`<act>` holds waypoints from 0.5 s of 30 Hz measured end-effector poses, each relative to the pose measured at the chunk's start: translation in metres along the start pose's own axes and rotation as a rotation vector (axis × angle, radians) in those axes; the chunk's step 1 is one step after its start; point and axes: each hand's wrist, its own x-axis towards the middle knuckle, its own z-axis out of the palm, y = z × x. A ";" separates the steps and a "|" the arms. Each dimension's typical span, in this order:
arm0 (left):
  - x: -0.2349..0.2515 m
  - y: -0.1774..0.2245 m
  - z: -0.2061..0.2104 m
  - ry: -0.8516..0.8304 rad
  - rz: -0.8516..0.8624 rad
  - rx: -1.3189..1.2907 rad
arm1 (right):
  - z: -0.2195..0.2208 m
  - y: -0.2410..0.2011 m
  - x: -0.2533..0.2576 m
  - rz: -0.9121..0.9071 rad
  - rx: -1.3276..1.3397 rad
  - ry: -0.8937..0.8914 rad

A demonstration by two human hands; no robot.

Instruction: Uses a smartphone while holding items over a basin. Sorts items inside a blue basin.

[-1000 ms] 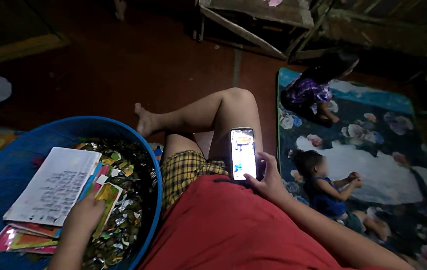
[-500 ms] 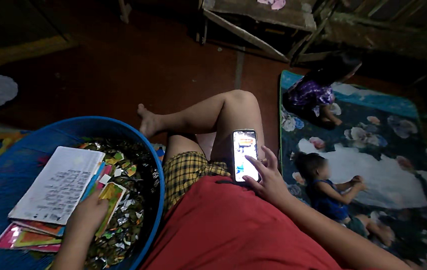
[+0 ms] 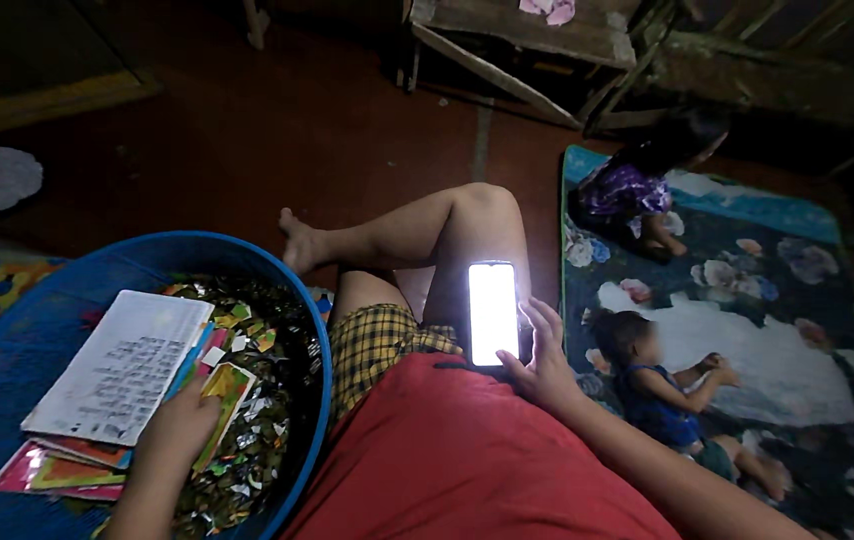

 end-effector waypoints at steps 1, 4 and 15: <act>0.000 0.000 0.000 0.000 0.001 0.000 | 0.000 0.000 0.000 0.006 0.010 0.001; 0.000 -0.001 0.000 -0.001 -0.002 0.000 | 0.000 0.001 0.000 0.019 0.014 0.000; 0.001 -0.001 0.000 -0.017 0.000 0.008 | 0.004 0.003 0.001 0.003 0.027 -0.010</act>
